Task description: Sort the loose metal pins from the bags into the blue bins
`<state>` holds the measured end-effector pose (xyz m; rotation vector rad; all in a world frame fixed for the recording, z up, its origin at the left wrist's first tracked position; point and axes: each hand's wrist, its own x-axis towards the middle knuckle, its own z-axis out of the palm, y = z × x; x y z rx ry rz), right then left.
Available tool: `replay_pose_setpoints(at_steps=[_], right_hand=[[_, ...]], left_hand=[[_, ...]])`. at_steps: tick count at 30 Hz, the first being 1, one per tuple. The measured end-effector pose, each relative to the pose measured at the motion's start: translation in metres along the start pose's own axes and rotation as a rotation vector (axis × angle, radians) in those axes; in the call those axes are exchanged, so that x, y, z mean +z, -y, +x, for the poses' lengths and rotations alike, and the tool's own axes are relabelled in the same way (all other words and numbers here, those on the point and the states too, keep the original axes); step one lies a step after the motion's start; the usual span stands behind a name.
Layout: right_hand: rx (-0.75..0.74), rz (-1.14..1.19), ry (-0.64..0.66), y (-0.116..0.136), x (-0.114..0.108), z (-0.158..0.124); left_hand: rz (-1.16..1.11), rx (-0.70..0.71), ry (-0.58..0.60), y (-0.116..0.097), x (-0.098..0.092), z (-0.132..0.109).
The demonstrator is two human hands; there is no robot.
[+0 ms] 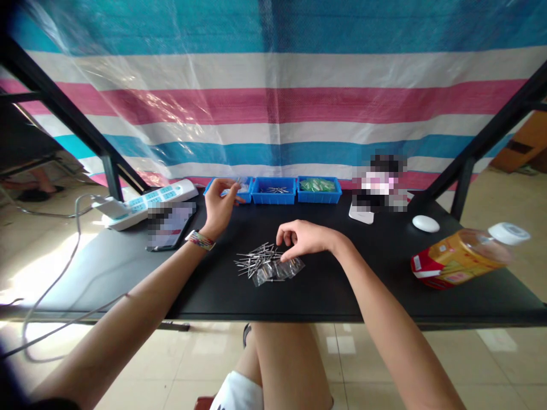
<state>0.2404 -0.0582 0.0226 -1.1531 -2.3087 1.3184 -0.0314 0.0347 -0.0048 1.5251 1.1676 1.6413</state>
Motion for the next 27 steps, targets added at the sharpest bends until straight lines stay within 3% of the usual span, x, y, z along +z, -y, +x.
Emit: replay_pose_setpoints(at_steps=[4,9,14,17,20,25,27], right_hand=[[0.065,-0.176,0.065,0.001,-0.001,-0.005],[0.127,-0.242,0.053,-0.003,-0.002,-0.004],[0.085,-0.191,0.004,-0.005,-0.012,-0.009],[0.062,0.013,-0.004,-0.001,-0.019,-0.015],[0.022,0.276,-0.097,0.004,-0.02,-0.016],[-0.084,0.523,-0.56,0.004,-0.002,0.006],[-0.075,0.57,-0.651,0.002,0.006,0.017]], left_hand=[[0.017,-0.077,-0.092,0.012,-0.01,0.012],[-0.096,-0.197,-0.089,0.022,-0.011,0.017],[-0.072,-0.128,-0.06,0.016,-0.008,0.012],[-0.045,-0.063,-0.03,0.01,-0.006,0.007],[-0.076,-0.015,0.116,-0.002,-0.002,0.0],[-0.139,-0.012,0.545,-0.031,0.01,-0.026],[-0.149,-0.073,0.664,-0.039,0.016,-0.037]])
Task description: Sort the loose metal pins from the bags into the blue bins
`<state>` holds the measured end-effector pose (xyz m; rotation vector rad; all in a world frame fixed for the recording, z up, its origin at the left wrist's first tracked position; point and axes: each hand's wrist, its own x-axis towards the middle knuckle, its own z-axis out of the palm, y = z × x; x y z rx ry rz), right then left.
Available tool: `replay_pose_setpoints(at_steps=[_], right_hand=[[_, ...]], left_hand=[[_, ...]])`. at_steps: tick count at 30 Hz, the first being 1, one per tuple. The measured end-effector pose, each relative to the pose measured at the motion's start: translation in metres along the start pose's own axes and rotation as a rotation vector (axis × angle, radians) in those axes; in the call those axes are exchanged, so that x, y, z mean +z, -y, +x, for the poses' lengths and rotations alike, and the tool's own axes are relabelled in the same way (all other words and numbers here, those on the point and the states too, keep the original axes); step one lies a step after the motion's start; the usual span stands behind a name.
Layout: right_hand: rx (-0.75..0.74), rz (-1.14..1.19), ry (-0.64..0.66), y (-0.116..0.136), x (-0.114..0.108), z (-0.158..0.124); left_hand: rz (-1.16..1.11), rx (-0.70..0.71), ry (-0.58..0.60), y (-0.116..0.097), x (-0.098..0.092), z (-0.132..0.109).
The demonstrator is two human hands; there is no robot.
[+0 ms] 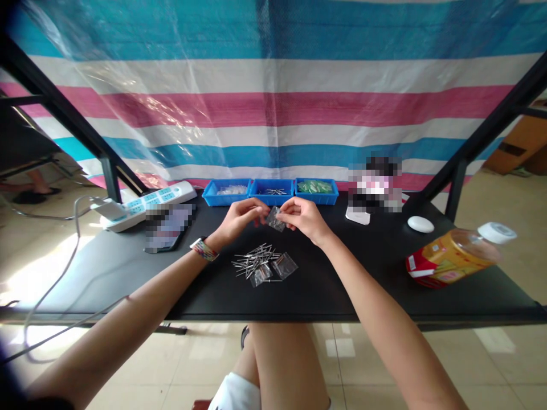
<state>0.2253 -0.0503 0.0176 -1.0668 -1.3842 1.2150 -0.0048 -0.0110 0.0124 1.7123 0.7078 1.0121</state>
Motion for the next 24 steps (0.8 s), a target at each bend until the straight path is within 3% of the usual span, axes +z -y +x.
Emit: replay_pose_setpoints(at_steps=[4,10,14,17,20,24], right_hand=[[0.012,0.057,-0.048,-0.01,0.011,0.003],[-0.009,0.076,-0.017,-0.014,0.018,0.001],[-0.119,-0.065,-0.094,-0.018,0.019,0.0],[-0.255,-0.269,-0.146,-0.019,0.017,-0.004],[-0.375,-0.463,-0.112,-0.018,0.016,-0.008],[-0.407,-0.526,-0.051,-0.012,0.014,-0.01]], left_hand=[[-0.05,-0.034,0.047,0.001,0.012,-0.002],[-0.065,-0.019,-0.067,0.003,0.008,0.002],[0.062,-0.024,-0.09,0.004,0.002,0.002],[0.034,-0.089,0.003,0.004,0.0,0.002],[-0.043,-0.135,0.043,0.005,0.001,0.002],[-0.063,-0.078,-0.046,0.01,0.001,0.005]])
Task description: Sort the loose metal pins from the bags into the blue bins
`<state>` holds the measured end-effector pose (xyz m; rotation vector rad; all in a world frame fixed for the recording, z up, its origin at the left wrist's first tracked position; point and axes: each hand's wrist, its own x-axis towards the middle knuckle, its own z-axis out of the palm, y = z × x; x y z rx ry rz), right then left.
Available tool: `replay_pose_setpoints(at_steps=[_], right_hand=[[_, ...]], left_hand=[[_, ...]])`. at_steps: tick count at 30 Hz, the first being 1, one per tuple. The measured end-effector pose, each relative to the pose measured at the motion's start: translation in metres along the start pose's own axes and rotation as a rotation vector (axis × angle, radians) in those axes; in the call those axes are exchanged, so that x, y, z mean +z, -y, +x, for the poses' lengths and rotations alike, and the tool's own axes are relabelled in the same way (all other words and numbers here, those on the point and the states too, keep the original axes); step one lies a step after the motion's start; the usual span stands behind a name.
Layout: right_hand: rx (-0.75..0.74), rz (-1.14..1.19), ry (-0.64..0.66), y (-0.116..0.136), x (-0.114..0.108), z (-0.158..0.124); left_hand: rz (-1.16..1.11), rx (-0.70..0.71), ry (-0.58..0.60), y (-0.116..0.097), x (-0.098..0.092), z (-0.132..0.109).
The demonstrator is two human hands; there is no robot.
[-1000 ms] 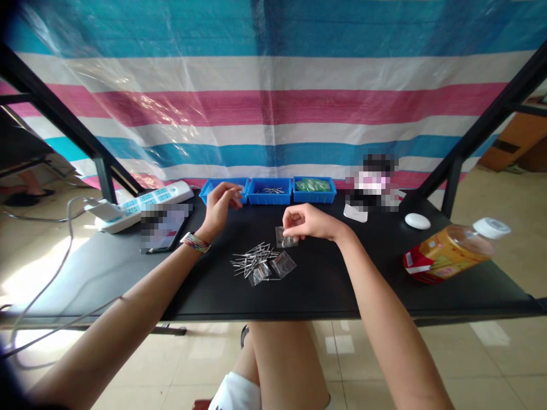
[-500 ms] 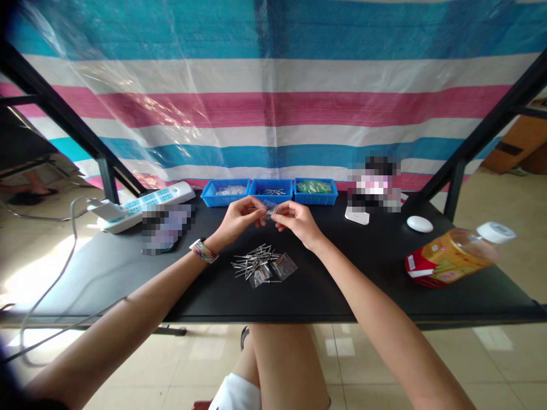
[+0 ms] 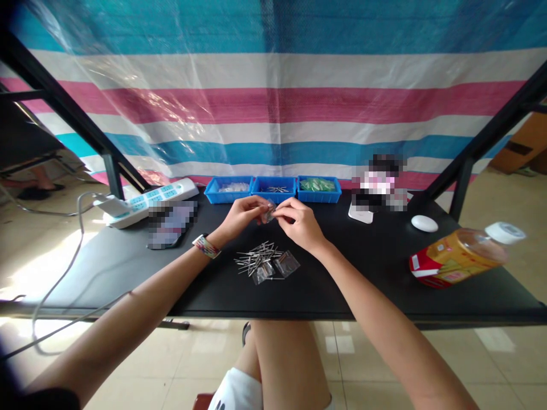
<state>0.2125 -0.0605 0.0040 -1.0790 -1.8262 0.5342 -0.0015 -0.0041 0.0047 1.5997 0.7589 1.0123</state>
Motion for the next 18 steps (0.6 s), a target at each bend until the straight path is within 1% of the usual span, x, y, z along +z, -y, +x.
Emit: replay_pose_setpoints(at_steps=[1,2,3,6,7,8,10,12,15,18], right_hand=[[0.025,0.024,0.023,0.001,-0.003,0.001],[0.065,0.055,0.084,0.001,-0.007,0.002],[0.109,0.084,0.183,0.002,-0.012,0.003],[0.203,0.112,0.571,0.003,-0.028,0.006],[0.22,0.095,0.652,0.003,-0.032,0.006],[0.233,0.065,0.703,0.004,-0.036,0.007],[0.257,-0.028,0.745,0.005,-0.039,0.006],[0.273,-0.148,0.763,0.008,-0.039,0.006],[0.313,-0.294,0.81,0.01,-0.039,0.007],[0.368,-0.325,0.859,0.007,-0.044,0.008]], left_hand=[[-0.008,0.021,-0.046,0.002,-0.002,0.002],[-0.012,0.044,-0.108,0.004,-0.004,0.004],[-0.012,0.069,-0.182,0.007,-0.008,0.007],[-0.028,0.121,-0.428,0.014,-0.024,0.016],[-0.05,0.121,-0.507,0.016,-0.03,0.018],[-0.075,0.116,-0.579,0.017,-0.037,0.021],[-0.126,0.113,-0.703,0.02,-0.049,0.025],[-0.183,0.101,-0.76,0.021,-0.058,0.028],[-0.256,0.069,-0.804,0.024,-0.065,0.03],[-0.253,0.066,-0.808,0.028,-0.066,0.031]])
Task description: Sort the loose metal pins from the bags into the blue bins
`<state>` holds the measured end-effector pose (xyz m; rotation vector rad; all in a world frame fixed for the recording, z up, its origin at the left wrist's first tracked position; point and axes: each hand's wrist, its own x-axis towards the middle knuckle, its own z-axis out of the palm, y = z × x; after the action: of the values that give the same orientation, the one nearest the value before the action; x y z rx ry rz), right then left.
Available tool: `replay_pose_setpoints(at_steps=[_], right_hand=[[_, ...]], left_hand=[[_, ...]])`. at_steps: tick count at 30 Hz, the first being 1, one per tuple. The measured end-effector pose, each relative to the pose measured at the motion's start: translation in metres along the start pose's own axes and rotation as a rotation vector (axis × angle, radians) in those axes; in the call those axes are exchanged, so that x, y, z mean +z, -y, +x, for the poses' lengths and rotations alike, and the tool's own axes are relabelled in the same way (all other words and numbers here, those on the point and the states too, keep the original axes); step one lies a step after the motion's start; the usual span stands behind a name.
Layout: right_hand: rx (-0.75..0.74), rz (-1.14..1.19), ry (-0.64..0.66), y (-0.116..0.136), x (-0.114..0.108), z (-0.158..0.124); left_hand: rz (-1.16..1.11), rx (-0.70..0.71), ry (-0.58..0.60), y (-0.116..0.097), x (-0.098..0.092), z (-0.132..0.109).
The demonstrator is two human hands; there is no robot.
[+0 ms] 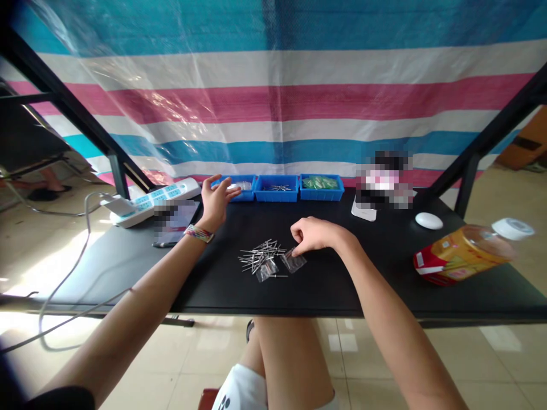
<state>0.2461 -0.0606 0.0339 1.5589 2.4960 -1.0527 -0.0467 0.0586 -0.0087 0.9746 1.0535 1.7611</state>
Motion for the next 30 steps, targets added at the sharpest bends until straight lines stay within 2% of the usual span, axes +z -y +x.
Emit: replay_pose_setpoints(at_steps=[8,15,19,21,22,25,27,30], right_hand=[[0.037,0.048,-0.11,-0.027,-0.01,-0.003],[-0.015,0.01,-0.148,-0.028,-0.008,-0.002],[-0.085,0.19,-0.214,-0.023,-0.003,0.004],[-0.183,0.337,-0.339,-0.016,0.004,0.011],[-0.246,0.408,-0.432,-0.012,0.008,0.015],[-0.385,0.518,-0.769,0.001,0.021,0.025],[-0.432,0.421,-0.955,0.008,0.029,0.029],[-0.485,0.134,-1.109,0.015,0.038,0.03]], left_hand=[[0.18,0.112,0.099,0.004,0.001,-0.006],[0.248,0.138,0.115,0.004,0.002,-0.01],[0.262,0.22,0.211,-0.003,0.004,-0.017],[0.241,0.215,0.334,-0.009,0.007,-0.022],[0.224,0.175,0.433,-0.012,0.008,-0.024],[0.196,-0.03,0.764,-0.019,0.011,-0.033],[0.23,-0.132,0.912,-0.023,0.014,-0.039],[0.29,-0.22,1.027,-0.027,0.017,-0.05]])
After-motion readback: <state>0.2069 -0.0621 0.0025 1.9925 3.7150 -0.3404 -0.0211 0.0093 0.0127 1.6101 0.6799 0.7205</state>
